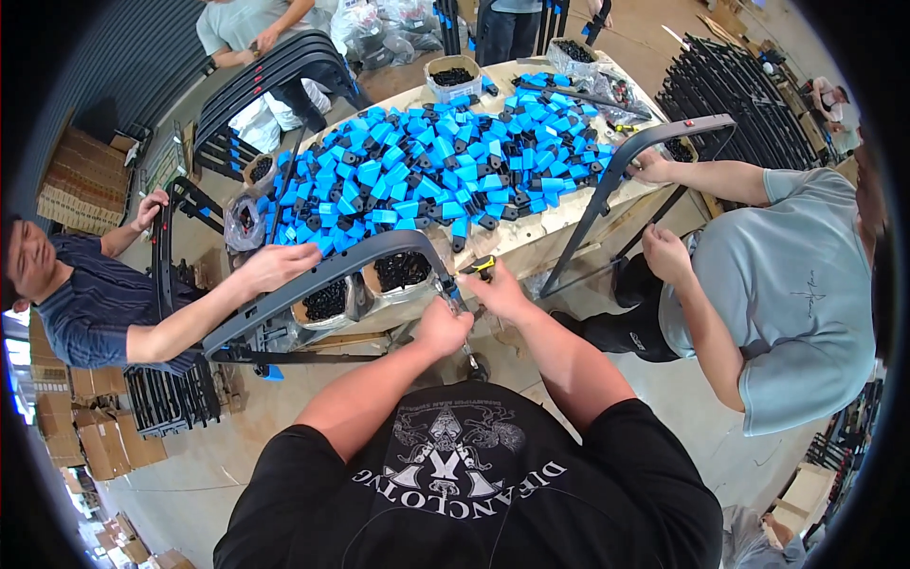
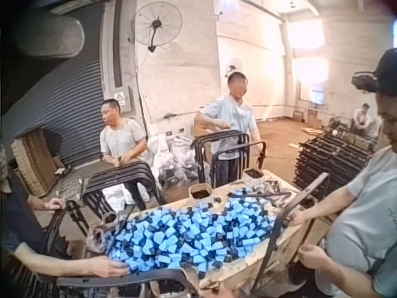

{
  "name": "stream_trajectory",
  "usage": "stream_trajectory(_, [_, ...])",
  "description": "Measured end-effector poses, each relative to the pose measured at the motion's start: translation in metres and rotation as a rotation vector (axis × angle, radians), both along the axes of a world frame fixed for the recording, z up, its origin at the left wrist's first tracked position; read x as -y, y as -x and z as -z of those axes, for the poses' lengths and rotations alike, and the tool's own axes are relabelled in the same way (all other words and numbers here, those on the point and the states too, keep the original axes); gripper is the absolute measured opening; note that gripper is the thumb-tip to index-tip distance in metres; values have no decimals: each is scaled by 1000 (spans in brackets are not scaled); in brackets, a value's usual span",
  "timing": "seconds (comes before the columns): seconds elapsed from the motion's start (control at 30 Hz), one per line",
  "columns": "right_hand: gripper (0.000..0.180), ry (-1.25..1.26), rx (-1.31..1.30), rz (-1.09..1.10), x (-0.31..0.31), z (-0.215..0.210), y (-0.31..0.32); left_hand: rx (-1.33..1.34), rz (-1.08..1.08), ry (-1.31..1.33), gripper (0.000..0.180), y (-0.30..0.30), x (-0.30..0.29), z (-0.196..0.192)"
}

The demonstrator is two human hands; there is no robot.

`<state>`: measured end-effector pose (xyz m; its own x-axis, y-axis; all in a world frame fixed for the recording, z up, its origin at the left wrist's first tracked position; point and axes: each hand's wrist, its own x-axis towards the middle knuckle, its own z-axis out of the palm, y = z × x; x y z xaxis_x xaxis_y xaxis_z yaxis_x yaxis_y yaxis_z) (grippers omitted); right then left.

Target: Assembling blue plastic caps onto metal chair frames using pliers in a factory environment.

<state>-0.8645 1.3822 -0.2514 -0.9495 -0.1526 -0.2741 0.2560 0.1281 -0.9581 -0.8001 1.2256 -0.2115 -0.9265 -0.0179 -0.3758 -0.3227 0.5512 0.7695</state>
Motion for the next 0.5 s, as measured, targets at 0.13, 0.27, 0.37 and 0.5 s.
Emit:
stream_trajectory(0.13, [60,-49,191,-68,-27,64,-42,2,-14,217,45,-3,-11,3])
stream_trajectory(0.27, [57,-298,103,-54,-26,28,-57,65,-46,242,43,-3,-11,-11])
stream_trajectory(0.37, [59,-91,329,-64,-34,-63,-69,8,-33,300,49,-8,-9,2])
stream_trajectory(0.5, [67,-219,389,-90,-33,-78,-52,-76,-60,121,37,-11,-2,7])
